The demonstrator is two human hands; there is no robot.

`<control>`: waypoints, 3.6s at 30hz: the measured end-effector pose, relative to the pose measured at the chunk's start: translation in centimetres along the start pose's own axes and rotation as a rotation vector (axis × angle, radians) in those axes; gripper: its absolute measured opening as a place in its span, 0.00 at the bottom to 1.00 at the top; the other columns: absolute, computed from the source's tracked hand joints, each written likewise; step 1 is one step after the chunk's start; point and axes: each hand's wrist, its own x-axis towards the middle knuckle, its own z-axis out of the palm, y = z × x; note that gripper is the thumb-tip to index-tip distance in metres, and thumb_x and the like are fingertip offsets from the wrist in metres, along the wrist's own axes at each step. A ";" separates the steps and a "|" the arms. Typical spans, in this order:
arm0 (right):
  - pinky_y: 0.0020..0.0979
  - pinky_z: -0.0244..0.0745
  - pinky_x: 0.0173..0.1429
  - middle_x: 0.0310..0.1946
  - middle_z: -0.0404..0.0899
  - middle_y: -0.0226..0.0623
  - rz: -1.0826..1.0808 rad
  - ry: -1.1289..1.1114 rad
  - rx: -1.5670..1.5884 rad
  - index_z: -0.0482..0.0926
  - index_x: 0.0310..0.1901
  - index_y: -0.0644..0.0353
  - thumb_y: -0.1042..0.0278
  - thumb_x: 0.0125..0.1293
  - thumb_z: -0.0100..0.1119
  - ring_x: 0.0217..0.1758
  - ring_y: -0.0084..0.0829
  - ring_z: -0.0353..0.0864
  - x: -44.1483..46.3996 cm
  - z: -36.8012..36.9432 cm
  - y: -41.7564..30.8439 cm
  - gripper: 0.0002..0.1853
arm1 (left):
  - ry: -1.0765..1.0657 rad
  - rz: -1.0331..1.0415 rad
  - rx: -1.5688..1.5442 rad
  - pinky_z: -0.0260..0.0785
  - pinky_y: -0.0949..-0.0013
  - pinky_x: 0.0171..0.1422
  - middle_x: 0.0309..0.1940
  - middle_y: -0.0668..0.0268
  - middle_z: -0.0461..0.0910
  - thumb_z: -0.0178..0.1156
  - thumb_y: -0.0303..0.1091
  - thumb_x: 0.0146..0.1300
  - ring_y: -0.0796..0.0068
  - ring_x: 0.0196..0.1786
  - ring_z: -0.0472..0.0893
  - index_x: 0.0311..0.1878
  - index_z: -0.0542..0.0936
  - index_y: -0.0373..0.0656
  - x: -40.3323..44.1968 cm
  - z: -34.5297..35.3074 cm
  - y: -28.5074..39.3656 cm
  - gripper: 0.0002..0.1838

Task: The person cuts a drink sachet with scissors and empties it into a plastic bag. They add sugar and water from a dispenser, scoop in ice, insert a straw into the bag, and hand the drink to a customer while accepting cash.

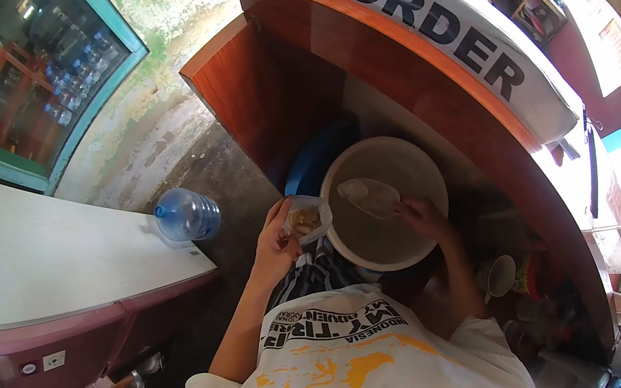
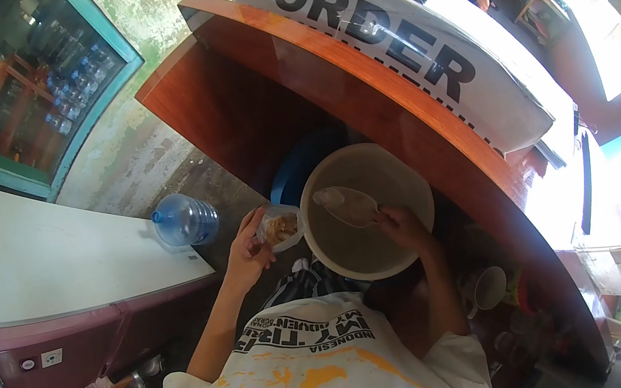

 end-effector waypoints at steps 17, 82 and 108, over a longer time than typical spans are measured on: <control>0.36 0.76 0.34 0.23 0.81 0.42 -0.634 -0.009 -1.009 0.81 0.24 0.59 0.70 0.52 0.58 0.28 0.40 0.83 4.8 4.7 -19.0 0.05 | -0.078 -0.018 0.150 0.66 0.79 0.27 0.57 0.61 0.71 0.47 0.14 0.49 0.81 0.25 0.75 0.69 0.62 0.37 2.3 -1.0 4.0 0.37; 0.25 0.67 0.30 0.21 0.75 0.26 0.113 -0.083 0.079 0.81 0.38 0.64 0.59 0.67 0.57 0.25 0.16 0.71 -0.1 0.6 -1.5 0.14 | -0.095 0.026 0.070 0.66 0.80 0.26 0.69 0.61 0.55 0.48 0.11 0.48 0.80 0.28 0.76 0.69 0.61 0.37 0.6 -1.3 3.3 0.39; 0.43 0.75 0.47 0.35 0.82 0.49 0.132 0.054 -1.006 0.83 0.34 0.62 0.61 0.59 0.54 0.41 0.47 0.82 -2.1 -0.2 -13.2 0.14 | -0.181 0.110 -0.070 0.62 0.83 0.24 0.29 0.64 0.79 0.55 0.16 0.53 0.82 0.21 0.75 0.64 0.67 0.31 -2.1 -4.1 21.0 0.30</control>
